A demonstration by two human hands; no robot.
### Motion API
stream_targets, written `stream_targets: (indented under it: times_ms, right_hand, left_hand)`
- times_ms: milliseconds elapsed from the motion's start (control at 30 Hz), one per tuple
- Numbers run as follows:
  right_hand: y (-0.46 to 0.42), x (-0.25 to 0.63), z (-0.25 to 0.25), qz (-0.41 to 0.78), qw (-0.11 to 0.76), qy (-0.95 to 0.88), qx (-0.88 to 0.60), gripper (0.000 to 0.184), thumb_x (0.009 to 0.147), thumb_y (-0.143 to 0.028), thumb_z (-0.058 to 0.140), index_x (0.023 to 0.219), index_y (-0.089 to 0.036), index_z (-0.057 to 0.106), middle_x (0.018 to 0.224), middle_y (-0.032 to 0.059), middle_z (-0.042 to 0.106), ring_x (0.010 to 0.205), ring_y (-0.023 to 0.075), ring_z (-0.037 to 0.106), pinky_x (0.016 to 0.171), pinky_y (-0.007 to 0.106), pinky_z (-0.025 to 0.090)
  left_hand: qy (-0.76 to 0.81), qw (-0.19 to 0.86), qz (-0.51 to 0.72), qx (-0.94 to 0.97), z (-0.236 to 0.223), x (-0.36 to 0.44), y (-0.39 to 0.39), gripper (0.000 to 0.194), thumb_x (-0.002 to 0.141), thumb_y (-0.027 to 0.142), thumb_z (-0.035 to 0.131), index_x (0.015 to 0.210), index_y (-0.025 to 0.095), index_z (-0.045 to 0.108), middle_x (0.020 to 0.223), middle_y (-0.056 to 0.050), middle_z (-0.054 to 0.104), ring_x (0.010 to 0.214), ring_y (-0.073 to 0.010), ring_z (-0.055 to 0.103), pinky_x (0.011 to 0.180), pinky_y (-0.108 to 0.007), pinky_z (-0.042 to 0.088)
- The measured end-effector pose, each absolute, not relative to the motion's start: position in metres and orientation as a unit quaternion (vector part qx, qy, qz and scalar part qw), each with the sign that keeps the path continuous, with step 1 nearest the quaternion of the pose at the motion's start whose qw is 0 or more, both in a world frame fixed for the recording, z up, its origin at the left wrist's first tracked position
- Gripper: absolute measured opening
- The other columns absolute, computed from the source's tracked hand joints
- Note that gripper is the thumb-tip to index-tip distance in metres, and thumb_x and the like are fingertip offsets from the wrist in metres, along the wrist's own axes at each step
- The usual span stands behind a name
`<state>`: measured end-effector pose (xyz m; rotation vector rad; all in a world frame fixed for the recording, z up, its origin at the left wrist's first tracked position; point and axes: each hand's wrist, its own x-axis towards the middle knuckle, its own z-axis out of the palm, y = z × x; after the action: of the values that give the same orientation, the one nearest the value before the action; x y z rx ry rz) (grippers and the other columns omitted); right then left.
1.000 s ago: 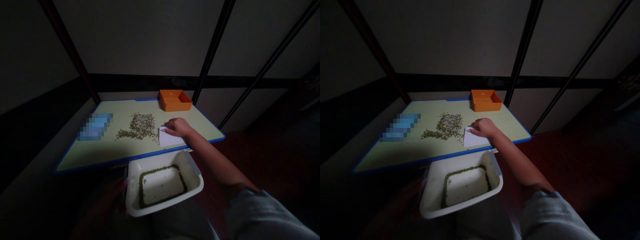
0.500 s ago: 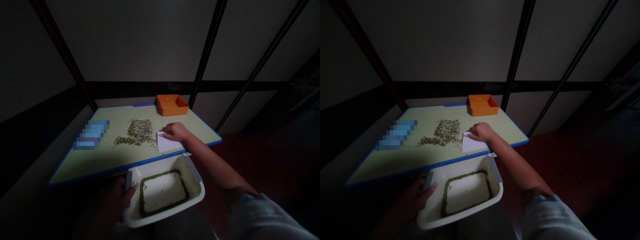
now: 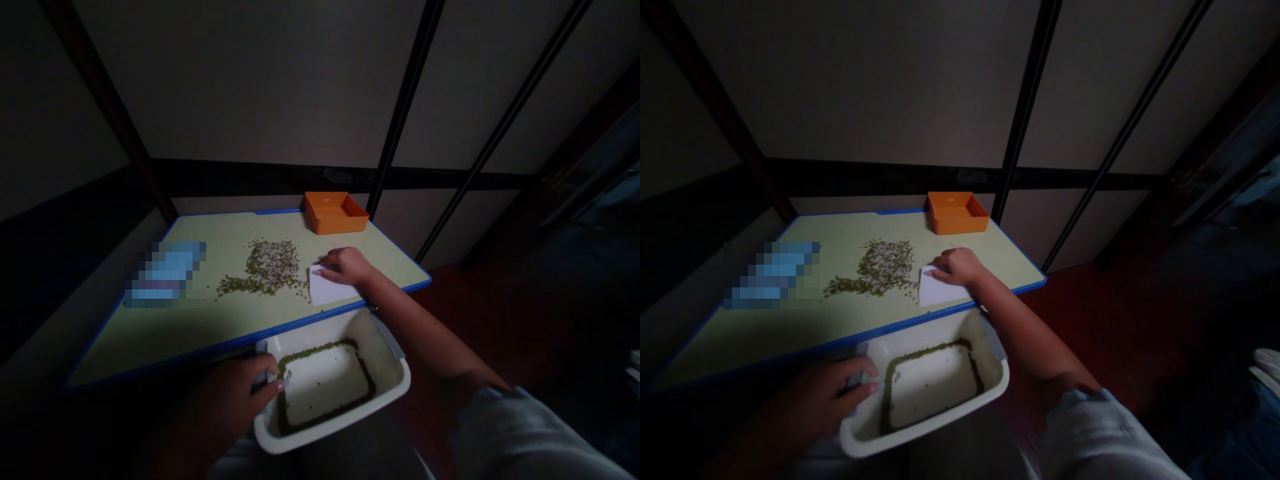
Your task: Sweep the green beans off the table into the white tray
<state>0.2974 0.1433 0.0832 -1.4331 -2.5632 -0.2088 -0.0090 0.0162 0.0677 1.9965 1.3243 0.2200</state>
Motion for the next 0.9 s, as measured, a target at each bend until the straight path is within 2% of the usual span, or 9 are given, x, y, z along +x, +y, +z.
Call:
stream_targets:
  times_ms: [133,267,400,533,767,900]
  right_hand:
    - [0.137,0.295,0.083,-0.072,0.088,-0.845,-0.522,0.048,0.102,-0.054,0.048,0.121,-0.020,0.077,0.106,0.0126,0.078,0.092,0.0229,0.069,0.072,0.030,0.042]
    - [0.128,0.294,0.081,-0.033,0.112,-0.811,-0.574,0.044,0.102,-0.051,0.053,0.128,-0.022,0.074,0.111,0.0123,0.076,0.096,0.0222,0.069,0.080,0.030,0.046]
    - [0.123,0.296,0.078,-0.006,0.149,-0.812,-0.564,0.041,0.102,-0.045,0.055,0.129,-0.019,0.073,0.111,0.0127,0.075,0.099,0.0219,0.068,0.090,0.031,0.047]
    - [0.121,0.299,0.075,-0.010,0.168,-0.825,-0.539,0.042,0.102,-0.044,0.055,0.131,-0.018,0.072,0.107,0.0131,0.073,0.096,0.0218,0.066,0.088,0.032,0.045]
    - [0.115,0.301,0.073,-0.036,0.165,-0.845,-0.507,0.058,0.096,-0.060,0.056,0.138,-0.021,0.068,0.098,0.0113,0.066,0.090,0.0239,0.059,0.082,0.036,0.039]
    - [0.115,0.303,0.073,-0.028,0.176,-0.852,-0.492,0.066,0.092,-0.068,0.057,0.137,-0.021,0.068,0.094,0.0093,0.062,0.085,0.0235,0.057,0.079,0.036,0.040]
  left_hand:
    - [0.506,0.401,0.052,0.762,0.069,-0.008,0.022,0.029,0.079,0.051,0.051,0.066,0.026,0.057,0.053,0.002,0.057,0.045,-0.0204,0.059,0.046,-0.025,0.035]
    - [0.489,0.412,0.067,0.766,0.061,-0.011,0.022,0.031,0.078,0.054,0.051,0.065,0.026,0.056,0.055,0.001,0.060,0.048,-0.0202,0.061,0.044,-0.023,0.036]
    - [0.474,0.436,0.078,0.761,0.050,-0.015,0.023,0.039,0.076,0.061,0.049,0.082,0.027,0.067,0.055,0.000,0.063,0.044,-0.0205,0.059,0.043,-0.023,0.037]
    - [0.474,0.461,0.074,0.746,0.039,-0.017,0.029,0.050,0.072,0.067,0.050,0.095,0.026,0.066,0.052,0.002,0.061,0.037,-0.0186,0.053,0.038,-0.023,0.035]
    - [0.458,0.508,0.054,0.728,0.025,-0.026,0.036,0.056,0.073,0.073,0.053,0.100,0.026,0.065,0.055,0.001,0.063,0.038,-0.0176,0.054,0.038,-0.022,0.038]
    - [0.455,0.521,0.050,0.720,0.022,-0.030,0.037,0.058,0.073,0.076,0.053,0.100,0.026,0.065,0.057,0.001,0.062,0.040,-0.0174,0.055,0.038,-0.022,0.040]
